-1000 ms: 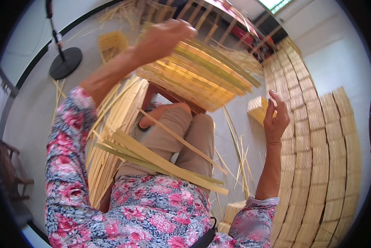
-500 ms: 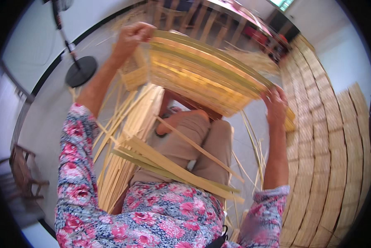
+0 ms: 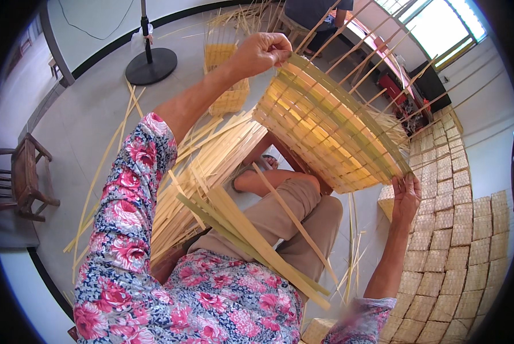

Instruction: The person weaves a rectangular basket by hand, interlacing thin bamboo strips through a pre-formed frame. They repeatedly pull strips through the weave, adjust tension, and trim excess material with scissors.

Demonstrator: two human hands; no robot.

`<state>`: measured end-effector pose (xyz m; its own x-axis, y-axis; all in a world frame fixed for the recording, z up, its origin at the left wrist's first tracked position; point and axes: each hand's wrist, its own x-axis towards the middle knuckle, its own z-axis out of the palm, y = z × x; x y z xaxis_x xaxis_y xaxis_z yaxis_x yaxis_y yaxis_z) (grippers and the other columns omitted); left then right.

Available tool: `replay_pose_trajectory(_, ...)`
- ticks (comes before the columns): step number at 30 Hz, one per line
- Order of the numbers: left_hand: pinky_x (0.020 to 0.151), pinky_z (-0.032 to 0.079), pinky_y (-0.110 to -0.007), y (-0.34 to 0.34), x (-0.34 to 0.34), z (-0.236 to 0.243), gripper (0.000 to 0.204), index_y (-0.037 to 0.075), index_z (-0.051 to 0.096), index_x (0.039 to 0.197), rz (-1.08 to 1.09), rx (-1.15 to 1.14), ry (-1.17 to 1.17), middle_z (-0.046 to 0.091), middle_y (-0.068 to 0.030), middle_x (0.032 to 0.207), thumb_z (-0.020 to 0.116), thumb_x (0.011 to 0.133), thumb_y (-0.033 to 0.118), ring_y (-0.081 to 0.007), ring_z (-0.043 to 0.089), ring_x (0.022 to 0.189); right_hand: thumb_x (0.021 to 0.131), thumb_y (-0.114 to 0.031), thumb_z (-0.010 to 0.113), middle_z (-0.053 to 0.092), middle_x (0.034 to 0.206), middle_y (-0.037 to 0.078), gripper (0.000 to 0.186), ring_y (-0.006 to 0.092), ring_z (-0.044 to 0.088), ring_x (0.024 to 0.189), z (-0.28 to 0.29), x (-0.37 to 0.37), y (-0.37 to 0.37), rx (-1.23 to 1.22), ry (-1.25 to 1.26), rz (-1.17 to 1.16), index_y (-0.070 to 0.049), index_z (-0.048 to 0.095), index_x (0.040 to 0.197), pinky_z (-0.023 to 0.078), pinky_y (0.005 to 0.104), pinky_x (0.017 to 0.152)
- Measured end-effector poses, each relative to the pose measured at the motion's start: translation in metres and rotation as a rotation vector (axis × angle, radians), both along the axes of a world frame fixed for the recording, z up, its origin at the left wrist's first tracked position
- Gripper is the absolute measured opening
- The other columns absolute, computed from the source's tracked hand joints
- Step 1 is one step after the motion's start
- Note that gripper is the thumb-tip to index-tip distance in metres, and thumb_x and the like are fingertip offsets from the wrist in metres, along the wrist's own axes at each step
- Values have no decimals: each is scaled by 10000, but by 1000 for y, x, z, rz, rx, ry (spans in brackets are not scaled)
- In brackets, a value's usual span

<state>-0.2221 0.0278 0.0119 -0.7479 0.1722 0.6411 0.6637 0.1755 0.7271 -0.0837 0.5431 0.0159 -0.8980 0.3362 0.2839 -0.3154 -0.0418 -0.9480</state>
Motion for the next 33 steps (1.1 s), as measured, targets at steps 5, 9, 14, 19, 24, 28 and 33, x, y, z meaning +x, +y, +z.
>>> replay_pose_trajectory(5, 731, 538, -251, 0, 2, 3, 46, 28, 646, 985, 73, -68, 0, 652, 2, 828, 623, 986, 68, -70, 616, 771, 993, -146, 643, 684, 978, 36, 117, 135, 681, 868, 5, 3, -9, 41, -9, 0, -45, 638, 1053, 627, 314, 796)
replay_pose_trajectory(9, 732, 534, -257, 5, 0, 1, 46, 34, 646, 991, 91, -49, 34, 654, -6, 830, 613, 990, 67, -75, 612, 772, 998, -111, 626, 661, 959, 60, 88, 142, 664, 873, 1, 2, -11, 76, 24, -39, -25, 634, 1018, 627, 310, 786)
replay_pose_trajectory(14, 739, 529, -309, 18, 12, 2, 109, 33, 661, 1046, 421, -101, 223, 678, -42, 903, 654, 957, 95, -121, 636, 828, 1006, -88, 598, 648, 972, 63, 111, 143, 660, 868, 4, 0, -15, 78, -18, -13, -7, 622, 1077, 625, 297, 785)
replay_pose_trajectory(19, 714, 537, -348, 70, 45, 25, 202, 93, 679, 1132, 260, -330, 748, 703, -114, 933, 670, 935, 135, -271, 668, 776, 1008, -92, 598, 672, 1039, 62, 144, 148, 681, 903, 8, 6, -22, 22, 82, 63, -31, 625, 1136, 628, 292, 780)
replay_pose_trajectory(24, 636, 523, -361, 120, 26, 33, 172, 122, 714, 1088, 201, -511, 525, 694, -126, 784, 635, 941, 163, -262, 663, 658, 998, -98, 620, 684, 1030, 57, 136, 154, 693, 877, -3, 2, -27, -50, 131, 96, -49, 640, 1123, 628, 299, 781)
replay_pose_trajectory(28, 637, 530, -393, 129, 24, 48, 125, 48, 708, 953, 96, -542, 397, 671, -167, 719, 627, 879, 108, -292, 694, 683, 996, -96, 623, 685, 994, 60, 118, 154, 691, 856, -8, 2, -24, -29, 154, 42, -36, 648, 1095, 622, 302, 781)
replay_pose_trajectory(33, 647, 542, -394, 128, 25, 39, 122, 16, 709, 887, 146, -598, 463, 692, -200, 772, 626, 850, 96, -313, 711, 709, 986, -101, 642, 682, 945, 59, 95, 143, 680, 799, -13, -3, -30, -12, 187, -78, -26, 655, 1043, 618, 283, 716)
